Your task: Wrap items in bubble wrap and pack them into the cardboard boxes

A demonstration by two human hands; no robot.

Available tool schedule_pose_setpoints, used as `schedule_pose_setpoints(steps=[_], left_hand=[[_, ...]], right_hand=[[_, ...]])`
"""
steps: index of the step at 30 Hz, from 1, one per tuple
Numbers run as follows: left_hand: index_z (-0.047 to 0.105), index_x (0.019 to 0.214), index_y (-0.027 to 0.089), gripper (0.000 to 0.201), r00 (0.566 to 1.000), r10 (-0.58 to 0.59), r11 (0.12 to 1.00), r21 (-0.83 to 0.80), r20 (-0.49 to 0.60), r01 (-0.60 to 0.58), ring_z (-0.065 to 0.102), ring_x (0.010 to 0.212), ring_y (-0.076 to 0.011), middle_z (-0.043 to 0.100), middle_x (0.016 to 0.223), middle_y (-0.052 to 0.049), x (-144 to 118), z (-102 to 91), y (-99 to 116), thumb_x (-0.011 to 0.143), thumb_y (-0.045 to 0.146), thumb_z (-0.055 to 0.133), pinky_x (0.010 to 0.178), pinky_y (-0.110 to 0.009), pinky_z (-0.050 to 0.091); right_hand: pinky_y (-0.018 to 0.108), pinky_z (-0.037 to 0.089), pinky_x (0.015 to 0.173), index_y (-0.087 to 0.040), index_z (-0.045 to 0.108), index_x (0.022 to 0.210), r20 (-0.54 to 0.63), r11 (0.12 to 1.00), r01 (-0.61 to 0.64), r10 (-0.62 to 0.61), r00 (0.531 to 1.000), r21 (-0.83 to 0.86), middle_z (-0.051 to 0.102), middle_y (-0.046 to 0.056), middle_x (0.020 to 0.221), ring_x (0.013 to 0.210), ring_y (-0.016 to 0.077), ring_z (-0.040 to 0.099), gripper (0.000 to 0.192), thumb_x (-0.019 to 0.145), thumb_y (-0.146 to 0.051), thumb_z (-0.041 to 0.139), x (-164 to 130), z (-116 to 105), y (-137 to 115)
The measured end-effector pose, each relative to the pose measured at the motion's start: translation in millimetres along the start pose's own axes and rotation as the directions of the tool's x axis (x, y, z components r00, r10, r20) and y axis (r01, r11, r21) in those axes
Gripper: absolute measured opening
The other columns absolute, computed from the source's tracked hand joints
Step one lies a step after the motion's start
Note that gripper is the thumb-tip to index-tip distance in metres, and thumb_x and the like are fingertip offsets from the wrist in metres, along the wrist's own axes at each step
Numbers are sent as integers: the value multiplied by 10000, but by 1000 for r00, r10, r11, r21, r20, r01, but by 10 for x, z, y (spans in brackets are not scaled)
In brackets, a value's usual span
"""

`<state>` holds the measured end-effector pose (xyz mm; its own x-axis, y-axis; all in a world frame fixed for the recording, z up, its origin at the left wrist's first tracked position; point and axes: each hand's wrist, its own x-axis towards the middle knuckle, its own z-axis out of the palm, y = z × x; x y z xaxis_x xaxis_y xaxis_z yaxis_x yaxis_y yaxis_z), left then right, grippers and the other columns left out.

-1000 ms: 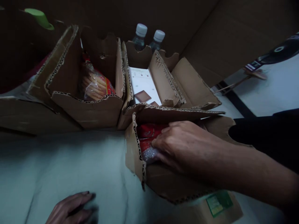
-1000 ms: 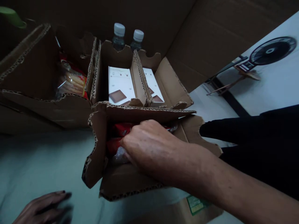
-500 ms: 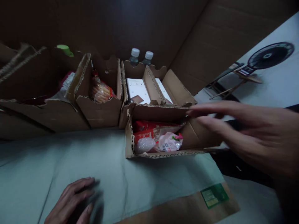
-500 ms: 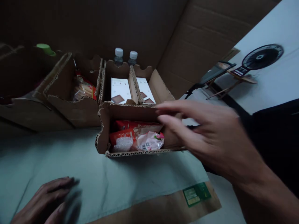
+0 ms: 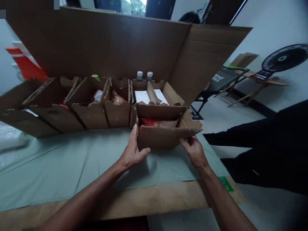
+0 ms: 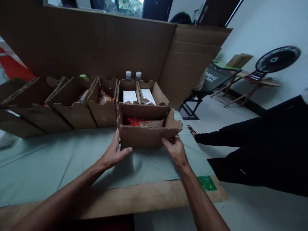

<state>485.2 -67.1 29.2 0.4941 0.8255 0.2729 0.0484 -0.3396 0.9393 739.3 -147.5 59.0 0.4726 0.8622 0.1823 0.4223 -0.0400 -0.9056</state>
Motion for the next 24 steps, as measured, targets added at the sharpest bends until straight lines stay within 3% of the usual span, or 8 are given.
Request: schedule_pose_setpoints(steps=[4,7,9,13,16,18,21,24], left_hand=[[244,1601,218,905,999,-50,999,-17,-21,49,420,1479,-373,430,1587,-182,-419,-74,41,852,407,716,1202,-589,383],[422,1481,209,693,981,-165,984,45,-100,170,529,1382,-357,570,1441,-166,-1083,-458,101,879,430,686,1180,-585,413],[446,1432,220,628,945,-213,971,57,-248,233,566,1338,-330,588,1411,-143,-1380,-770,168,890,440,673,1160,-550,441],[422,1416,222,688,892,-208,968,45,-400,246,624,1232,-291,582,1395,-119,-1264,-1118,345,834,421,729,1063,-475,522],[400,1470,218,755,936,-112,988,64,-334,141,610,1239,-308,577,1404,-130,-1011,-1023,418,808,387,722,1091,-511,502],[373,1523,224,793,963,-52,992,101,-264,81,545,1340,-346,553,1451,-141,-1035,-870,423,814,353,705,1165,-549,438],[298,1586,222,840,969,-39,983,163,-246,81,449,1450,-371,504,1518,-150,-1375,-683,394,839,301,675,1232,-579,356],[277,1593,224,807,955,-62,967,221,-291,130,487,1429,-348,508,1514,-149,-1775,-657,386,873,273,639,1212,-566,400]], right_hand=[[487,561,899,-202,679,1020,-105,1000,24,-26,994,-17,756,119,1034,1003,334,701,464,789,-603,703,-431,106,-54],[478,561,902,-226,684,969,-45,996,74,-77,996,-54,756,98,978,971,319,704,343,845,-545,676,-839,424,-198],[440,567,878,-224,679,937,80,991,132,-129,988,-35,749,89,952,943,296,700,293,854,-506,682,-944,720,-380],[425,560,875,-200,665,1003,174,985,145,-159,972,90,746,103,1009,953,286,694,389,808,-534,701,-731,1105,-712],[481,530,941,-198,657,1003,74,988,116,-123,990,100,740,122,1032,993,316,683,413,807,-559,700,-645,1010,-725],[504,497,1004,-210,661,1021,-3,991,113,-113,994,78,731,124,1066,1056,330,667,374,833,-528,710,-768,836,-633],[503,472,1062,-235,662,1131,-19,993,97,-96,995,73,722,126,1162,1154,335,645,349,875,-469,706,-1086,680,-455],[490,502,1039,-241,677,1172,79,990,90,-99,992,113,733,125,1164,1140,337,662,392,861,-474,723,-1233,794,-311]])
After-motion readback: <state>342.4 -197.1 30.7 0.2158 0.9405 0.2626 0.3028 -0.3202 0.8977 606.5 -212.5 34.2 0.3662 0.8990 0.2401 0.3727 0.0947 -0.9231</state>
